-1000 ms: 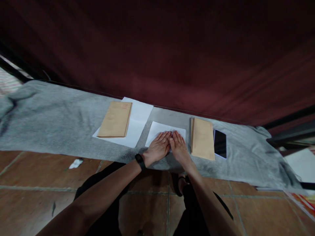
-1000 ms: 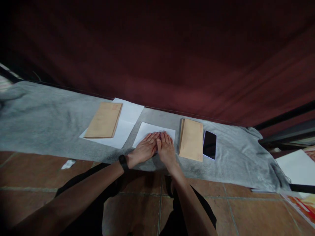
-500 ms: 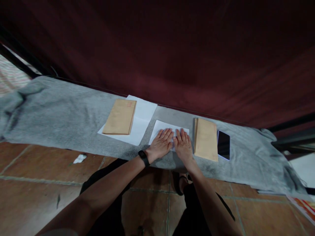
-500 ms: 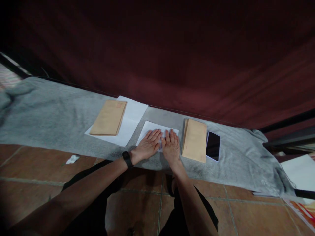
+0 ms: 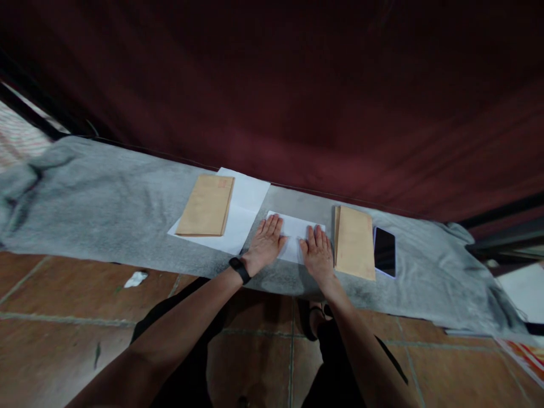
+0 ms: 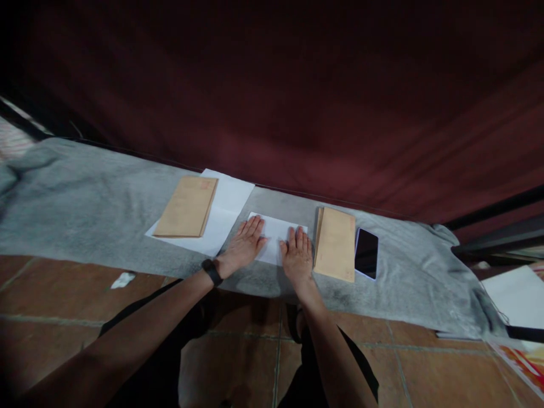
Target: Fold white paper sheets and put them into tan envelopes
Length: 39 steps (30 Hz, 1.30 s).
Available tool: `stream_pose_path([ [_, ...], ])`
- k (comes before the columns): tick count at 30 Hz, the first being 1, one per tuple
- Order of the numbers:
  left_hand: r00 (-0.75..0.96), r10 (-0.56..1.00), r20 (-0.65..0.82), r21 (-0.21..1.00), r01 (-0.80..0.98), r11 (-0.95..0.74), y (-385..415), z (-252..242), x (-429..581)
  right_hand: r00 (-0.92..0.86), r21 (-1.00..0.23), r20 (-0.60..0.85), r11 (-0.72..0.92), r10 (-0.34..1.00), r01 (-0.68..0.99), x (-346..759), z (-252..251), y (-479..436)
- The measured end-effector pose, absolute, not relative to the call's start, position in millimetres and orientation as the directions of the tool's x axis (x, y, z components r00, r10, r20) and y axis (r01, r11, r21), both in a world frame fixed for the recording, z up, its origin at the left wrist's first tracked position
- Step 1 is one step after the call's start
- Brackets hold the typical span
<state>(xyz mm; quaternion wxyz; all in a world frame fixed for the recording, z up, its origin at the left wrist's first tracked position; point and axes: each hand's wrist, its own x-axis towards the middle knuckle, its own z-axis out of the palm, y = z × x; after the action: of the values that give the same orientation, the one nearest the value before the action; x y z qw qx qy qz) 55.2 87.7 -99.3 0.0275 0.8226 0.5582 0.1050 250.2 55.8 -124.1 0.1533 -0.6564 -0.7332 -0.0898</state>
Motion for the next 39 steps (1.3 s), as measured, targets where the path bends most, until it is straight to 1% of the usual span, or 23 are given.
stream_pose_path([
  [3, 0.328, 0.932, 0.155, 0.169, 0.921, -0.352, 88.3, -97.8, 52.3, -0.078, -0.072, 0.351, 0.109, 0.933, 0.991, 251.0, -124.0, 55.8],
  [7, 0.317, 0.933, 0.168, 0.161, 0.925, -0.343, 88.2, -94.0, 52.6, -0.068, -0.115, 0.310, 0.108, 0.948, 0.987, 245.2, -117.3, 59.9],
  [11, 0.391, 0.904, 0.171, 0.162, 0.894, -0.417, 88.8, -91.3, 59.5, -0.181, -0.196, 0.259, 0.235, 0.949, 0.952, 228.8, -109.8, 65.7],
  [13, 0.431, 0.888, 0.163, 0.167, 0.875, -0.455, 89.1, -91.5, 63.5, -0.233, -0.210, 0.244, 0.286, 0.941, 0.935, 221.6, -108.4, 66.5],
  [15, 0.442, 0.883, 0.156, 0.168, 0.869, -0.465, 89.6, -92.5, 66.1, -0.245, -0.200, 0.237, 0.294, 0.940, 0.935, 218.3, -108.3, 66.1],
  [22, 0.420, 0.888, 0.187, 0.167, 0.877, -0.451, 95.7, -97.3, 65.2, -0.154, -0.122, 0.268, 0.192, 0.951, 0.974, 227.9, -111.4, 67.3],
  [27, 0.335, 0.927, 0.168, 0.161, 0.919, -0.361, 105.4, -95.8, 61.3, -0.099, -0.099, 0.320, 0.137, 0.942, 0.986, 234.0, -116.4, 71.9],
  [31, 0.290, 0.946, 0.146, 0.177, 0.933, -0.313, 112.1, -93.4, 55.8, -0.088, -0.086, 0.370, 0.129, 0.925, 0.988, 237.8, -121.6, 73.1],
  [35, 0.227, 0.961, 0.155, 0.204, 0.945, -0.256, 117.5, -89.9, 50.3, -0.058, -0.072, 0.361, 0.090, 0.931, 0.993, 242.4, -125.3, 72.9],
  [39, 0.180, 0.969, 0.166, 0.234, 0.948, -0.216, 120.9, -83.0, 49.2, -0.007, -0.067, 0.383, 0.036, 0.924, 0.997, 246.2, -127.2, 71.6],
])
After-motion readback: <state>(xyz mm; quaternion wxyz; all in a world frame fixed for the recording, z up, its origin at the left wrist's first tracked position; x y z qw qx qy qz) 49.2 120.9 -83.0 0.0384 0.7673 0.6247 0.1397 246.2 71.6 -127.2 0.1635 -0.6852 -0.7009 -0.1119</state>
